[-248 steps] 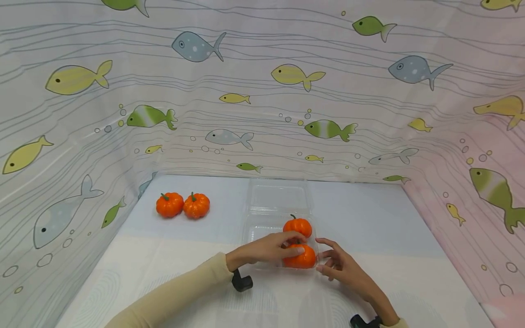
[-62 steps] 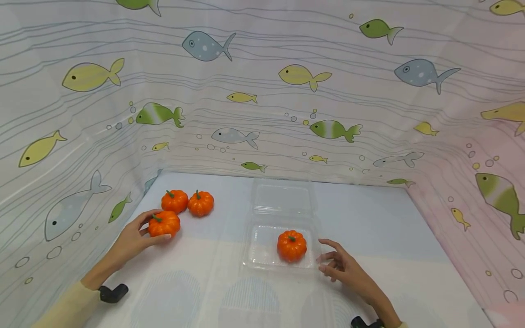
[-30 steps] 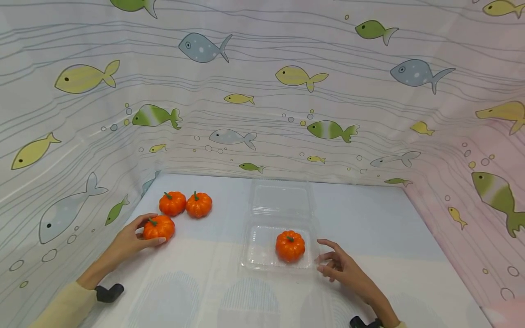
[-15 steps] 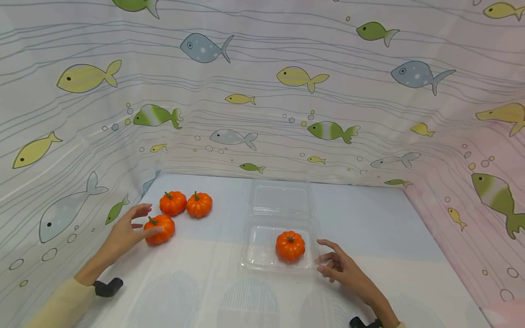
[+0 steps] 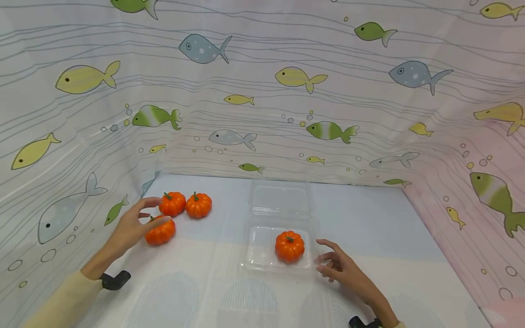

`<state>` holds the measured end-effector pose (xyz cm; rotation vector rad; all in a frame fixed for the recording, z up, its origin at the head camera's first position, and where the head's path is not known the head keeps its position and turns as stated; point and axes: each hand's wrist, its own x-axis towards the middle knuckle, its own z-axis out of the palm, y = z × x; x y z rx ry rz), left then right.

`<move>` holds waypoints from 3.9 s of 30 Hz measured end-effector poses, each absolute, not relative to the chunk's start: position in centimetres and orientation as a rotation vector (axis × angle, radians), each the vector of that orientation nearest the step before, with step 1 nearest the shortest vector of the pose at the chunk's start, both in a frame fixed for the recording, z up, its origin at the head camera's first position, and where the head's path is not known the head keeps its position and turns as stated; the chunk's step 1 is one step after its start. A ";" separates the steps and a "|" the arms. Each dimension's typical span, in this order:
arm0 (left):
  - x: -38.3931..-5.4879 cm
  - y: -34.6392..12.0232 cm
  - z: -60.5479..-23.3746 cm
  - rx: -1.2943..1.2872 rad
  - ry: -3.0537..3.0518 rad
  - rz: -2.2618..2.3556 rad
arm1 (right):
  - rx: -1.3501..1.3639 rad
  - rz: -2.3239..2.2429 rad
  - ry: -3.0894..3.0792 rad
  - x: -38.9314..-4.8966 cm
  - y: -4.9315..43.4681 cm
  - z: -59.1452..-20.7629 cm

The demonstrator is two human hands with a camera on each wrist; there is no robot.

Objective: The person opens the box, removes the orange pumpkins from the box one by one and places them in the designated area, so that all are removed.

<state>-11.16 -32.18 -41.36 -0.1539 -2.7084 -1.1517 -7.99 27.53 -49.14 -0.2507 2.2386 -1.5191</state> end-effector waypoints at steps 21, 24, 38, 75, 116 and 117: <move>-13.3 -26.2 -40.8 -0.378 -2.698 -1.341 | -0.247 -1.507 2.251 -8.1 27.5 -49.3; -13.6 -24.3 -40.7 -0.458 -2.684 -1.416 | -0.251 -1.506 2.252 -8.1 27.5 -49.4; -14.3 -16.5 -41.9 -0.757 -2.697 -1.540 | -0.250 -1.506 2.231 -8.0 27.5 -49.3; -17.0 -5.6 -42.5 -1.242 -2.753 -1.658 | -0.243 -1.513 2.236 -8.3 27.7 -49.3; -18.3 -1.6 -42.9 -1.432 -3.185 -1.281 | -0.299 -1.538 2.227 -8.0 27.6 -49.0; -18.3 -1.6 -42.9 -1.436 -3.200 -1.258 | -0.294 -1.536 2.229 -8.0 27.6 -48.9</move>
